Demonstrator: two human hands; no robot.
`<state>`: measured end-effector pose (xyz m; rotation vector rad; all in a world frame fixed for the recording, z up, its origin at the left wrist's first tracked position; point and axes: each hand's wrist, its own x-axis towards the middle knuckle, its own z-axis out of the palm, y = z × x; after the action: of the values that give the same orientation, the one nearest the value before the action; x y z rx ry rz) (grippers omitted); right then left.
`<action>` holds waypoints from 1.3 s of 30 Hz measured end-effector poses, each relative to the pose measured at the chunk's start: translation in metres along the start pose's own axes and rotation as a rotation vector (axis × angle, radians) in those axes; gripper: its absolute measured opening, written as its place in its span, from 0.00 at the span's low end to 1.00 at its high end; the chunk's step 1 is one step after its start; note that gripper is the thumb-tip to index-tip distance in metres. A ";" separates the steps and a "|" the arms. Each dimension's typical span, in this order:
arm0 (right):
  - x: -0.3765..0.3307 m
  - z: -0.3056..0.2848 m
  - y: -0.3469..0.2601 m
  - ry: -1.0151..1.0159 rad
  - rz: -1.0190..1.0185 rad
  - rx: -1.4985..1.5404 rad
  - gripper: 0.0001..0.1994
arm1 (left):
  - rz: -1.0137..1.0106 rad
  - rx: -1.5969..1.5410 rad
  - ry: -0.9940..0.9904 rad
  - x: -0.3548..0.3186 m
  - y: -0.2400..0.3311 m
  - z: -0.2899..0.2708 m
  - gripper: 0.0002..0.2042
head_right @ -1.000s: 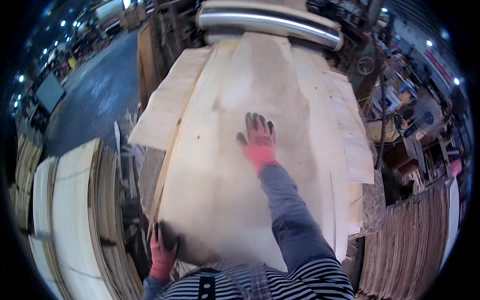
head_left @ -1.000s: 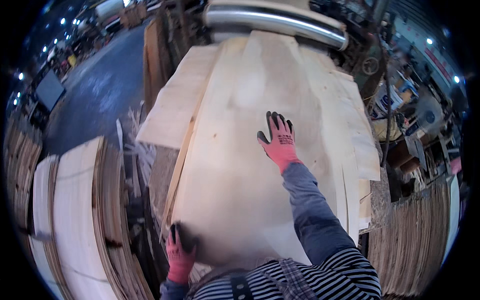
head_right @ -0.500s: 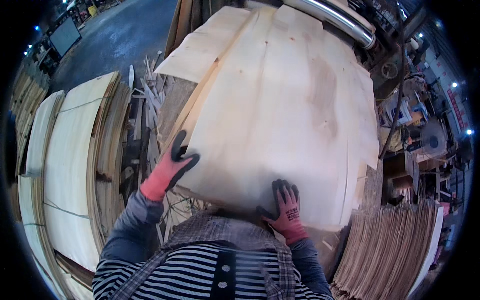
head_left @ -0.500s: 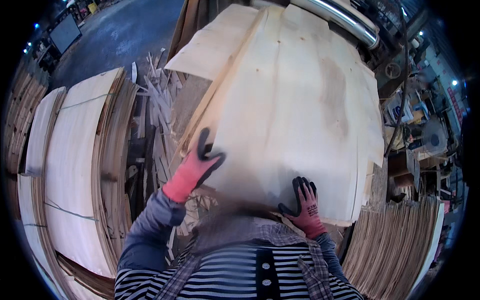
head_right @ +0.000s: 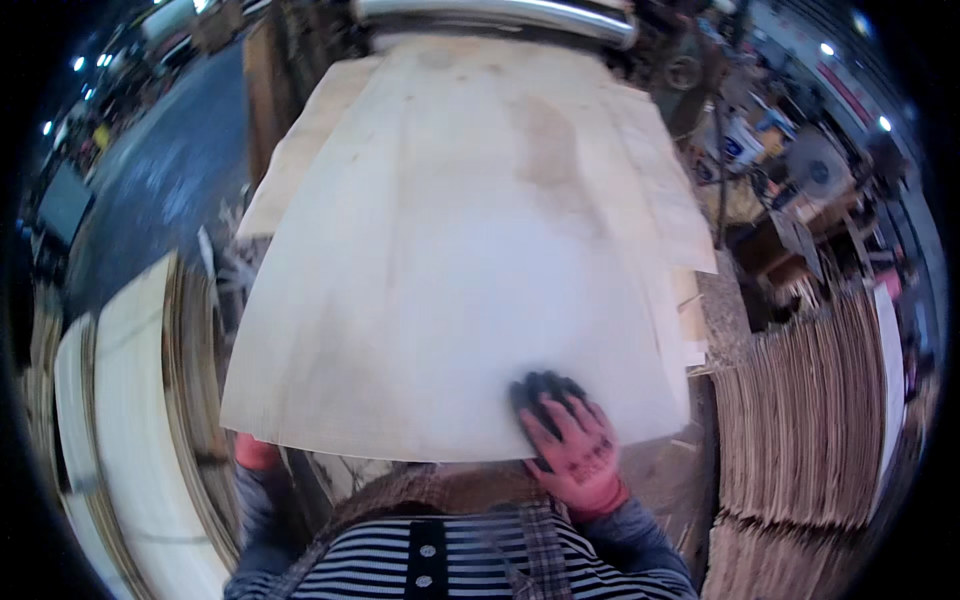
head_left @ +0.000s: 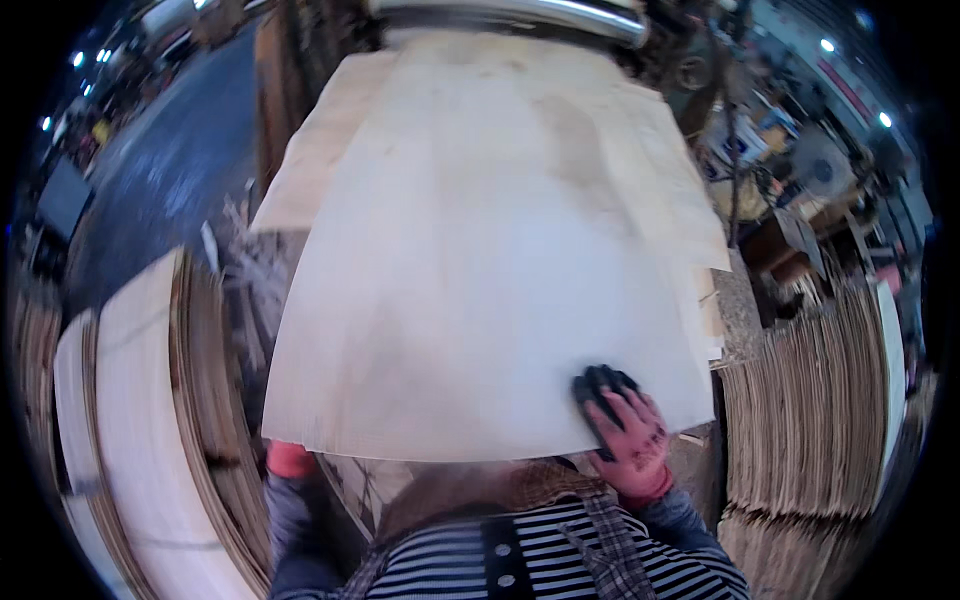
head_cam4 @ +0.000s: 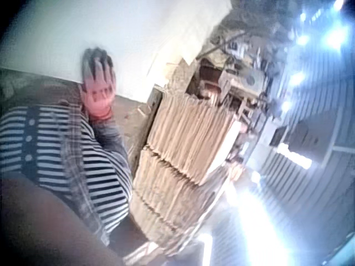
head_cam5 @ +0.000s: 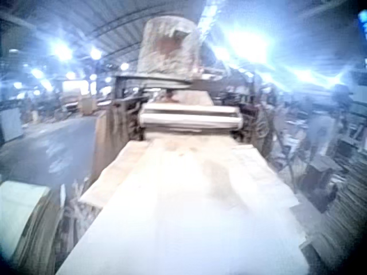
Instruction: The person repeatedly picks up large flat wood panels from a stack, carries them to a roller machine, and places them on top. The person then returns to the stack to retrieve another panel and repeats the process.
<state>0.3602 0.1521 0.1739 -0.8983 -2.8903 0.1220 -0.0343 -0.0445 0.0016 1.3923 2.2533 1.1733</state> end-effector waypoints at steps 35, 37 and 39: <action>0.009 0.131 0.053 -0.006 -0.132 0.189 0.33 | -0.112 -0.759 -0.086 0.067 0.224 -0.048 0.22; -0.002 0.090 0.040 0.218 0.014 0.346 0.30 | 0.162 -0.542 0.093 0.070 0.224 -0.055 0.20; -0.005 0.063 0.049 0.303 0.111 0.338 0.30 | 0.390 -0.244 0.228 0.060 0.216 -0.064 0.20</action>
<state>0.3841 0.1869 0.1053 -0.9202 -2.4442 0.4292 0.0357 0.0206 0.2139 1.7171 1.9341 1.7451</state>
